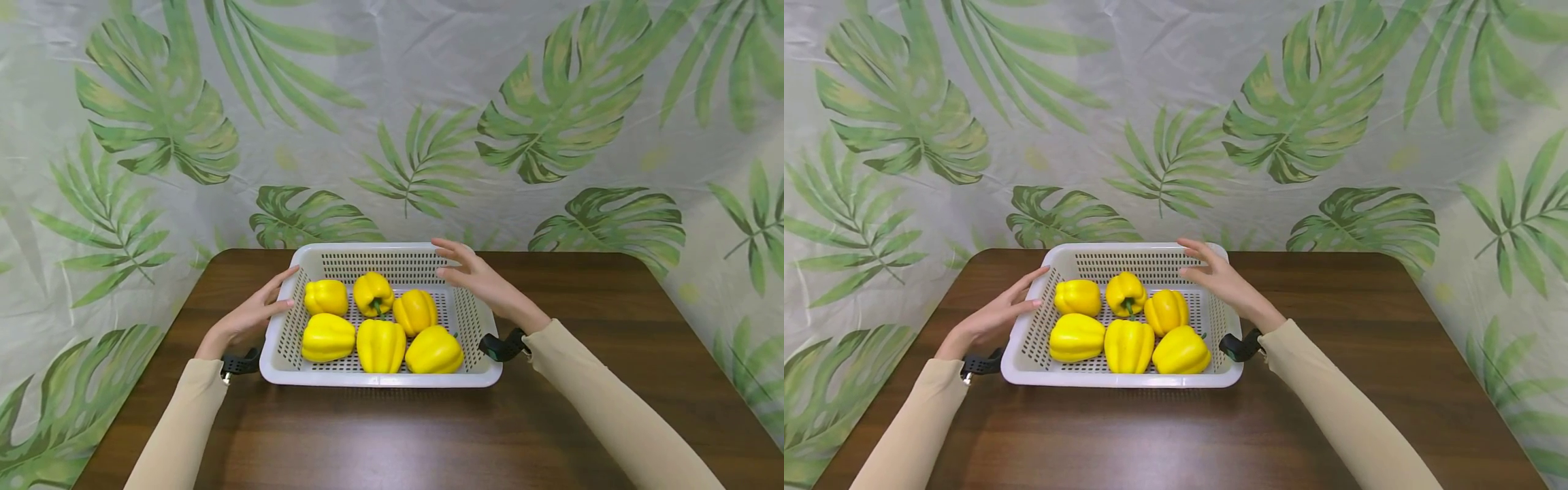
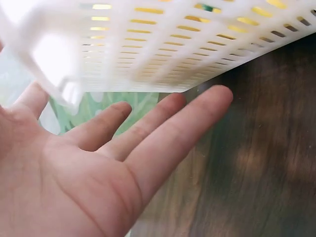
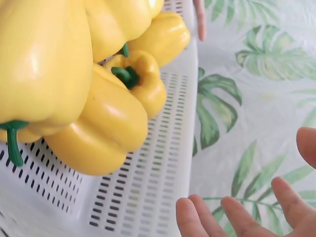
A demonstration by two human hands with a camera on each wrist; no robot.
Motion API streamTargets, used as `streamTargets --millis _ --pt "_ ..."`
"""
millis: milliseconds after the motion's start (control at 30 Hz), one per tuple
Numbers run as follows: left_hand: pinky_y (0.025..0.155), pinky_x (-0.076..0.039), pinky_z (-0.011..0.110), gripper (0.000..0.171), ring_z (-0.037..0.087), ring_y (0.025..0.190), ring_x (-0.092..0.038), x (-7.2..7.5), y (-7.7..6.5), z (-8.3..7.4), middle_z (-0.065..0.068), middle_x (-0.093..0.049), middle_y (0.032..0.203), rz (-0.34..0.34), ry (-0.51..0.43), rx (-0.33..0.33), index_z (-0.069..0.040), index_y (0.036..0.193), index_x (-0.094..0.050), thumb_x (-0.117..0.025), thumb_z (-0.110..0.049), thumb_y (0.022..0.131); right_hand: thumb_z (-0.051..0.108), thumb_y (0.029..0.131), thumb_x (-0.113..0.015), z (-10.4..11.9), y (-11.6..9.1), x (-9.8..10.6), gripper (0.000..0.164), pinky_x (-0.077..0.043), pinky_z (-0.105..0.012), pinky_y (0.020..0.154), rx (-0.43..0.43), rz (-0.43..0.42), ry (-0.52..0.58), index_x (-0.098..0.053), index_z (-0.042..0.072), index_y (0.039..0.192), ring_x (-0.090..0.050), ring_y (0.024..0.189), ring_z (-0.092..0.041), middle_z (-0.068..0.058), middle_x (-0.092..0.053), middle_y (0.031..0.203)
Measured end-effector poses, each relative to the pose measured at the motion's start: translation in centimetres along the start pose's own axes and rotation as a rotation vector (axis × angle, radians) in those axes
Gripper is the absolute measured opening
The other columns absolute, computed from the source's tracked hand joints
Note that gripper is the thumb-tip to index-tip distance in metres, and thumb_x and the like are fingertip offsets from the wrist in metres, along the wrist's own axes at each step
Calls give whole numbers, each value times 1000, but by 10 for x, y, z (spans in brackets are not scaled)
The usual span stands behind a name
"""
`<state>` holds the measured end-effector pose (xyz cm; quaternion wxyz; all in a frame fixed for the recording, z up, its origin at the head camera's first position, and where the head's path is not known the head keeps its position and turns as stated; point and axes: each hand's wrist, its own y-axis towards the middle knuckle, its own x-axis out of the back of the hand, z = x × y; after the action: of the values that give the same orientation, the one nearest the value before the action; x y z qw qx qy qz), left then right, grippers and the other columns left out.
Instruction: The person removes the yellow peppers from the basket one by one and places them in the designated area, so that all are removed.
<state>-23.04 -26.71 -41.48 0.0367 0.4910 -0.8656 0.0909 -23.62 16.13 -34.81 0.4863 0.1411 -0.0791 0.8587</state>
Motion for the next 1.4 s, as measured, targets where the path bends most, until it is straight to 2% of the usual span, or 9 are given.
streamTargets --millis 67,300,500,700,1033,1133,1400 --pt "79 -49 55 72 49 120 -43 -1 2 2 23 -10 154 6 -31 -1 -27 154 -6 -50 -14 99 20 99 -50 -2 2 -2 59 -29 -58 102 -16 11 15 -23 19 152 -28 134 -40 -16 -19 154" --pt "79 -48 57 72 50 121 -39 -5 4 9 17 -2 155 -11 -51 -7 -29 154 -8 -51 -14 98 23 99 -51 -7 8 -8 62 -26 -59 104 -84 40 59 -20 16 153 -23 136 -39 -20 -16 153" --pt "77 -48 61 71 55 122 -33 -7 6 12 15 1 154 -15 -108 16 -33 152 -6 -49 -14 98 23 99 -50 -14 15 -14 64 -21 -62 104 -176 88 120 -18 18 153 -20 138 -38 -19 -11 155" --pt "76 -48 60 71 54 122 -33 -9 7 15 13 2 154 -27 -124 36 -36 150 -6 -49 -17 98 22 97 -51 -22 19 -18 64 -21 -64 103 -248 116 163 -20 18 153 -20 137 -41 -22 -9 155" --pt "77 -48 60 72 53 123 -33 -12 8 18 13 -1 154 -69 -129 43 -36 149 -7 -51 -21 95 22 96 -52 -30 23 -28 58 -21 -68 100 -313 158 120 -31 18 150 -11 141 -37 -18 -7 157" --pt "77 -48 60 72 53 123 -33 -12 7 18 13 -1 154 -71 -128 41 -36 149 -7 -52 -21 95 20 95 -53 -32 24 -31 55 -23 -69 98 -326 170 102 -36 17 148 -13 140 -38 -15 -10 157" --pt "78 -47 61 73 54 125 -30 -12 8 18 13 0 154 -71 -130 52 -36 149 -6 -51 -20 94 14 93 -55 -35 25 -39 53 -31 -65 95 -339 174 51 -42 13 144 -30 132 -37 -11 -27 152"
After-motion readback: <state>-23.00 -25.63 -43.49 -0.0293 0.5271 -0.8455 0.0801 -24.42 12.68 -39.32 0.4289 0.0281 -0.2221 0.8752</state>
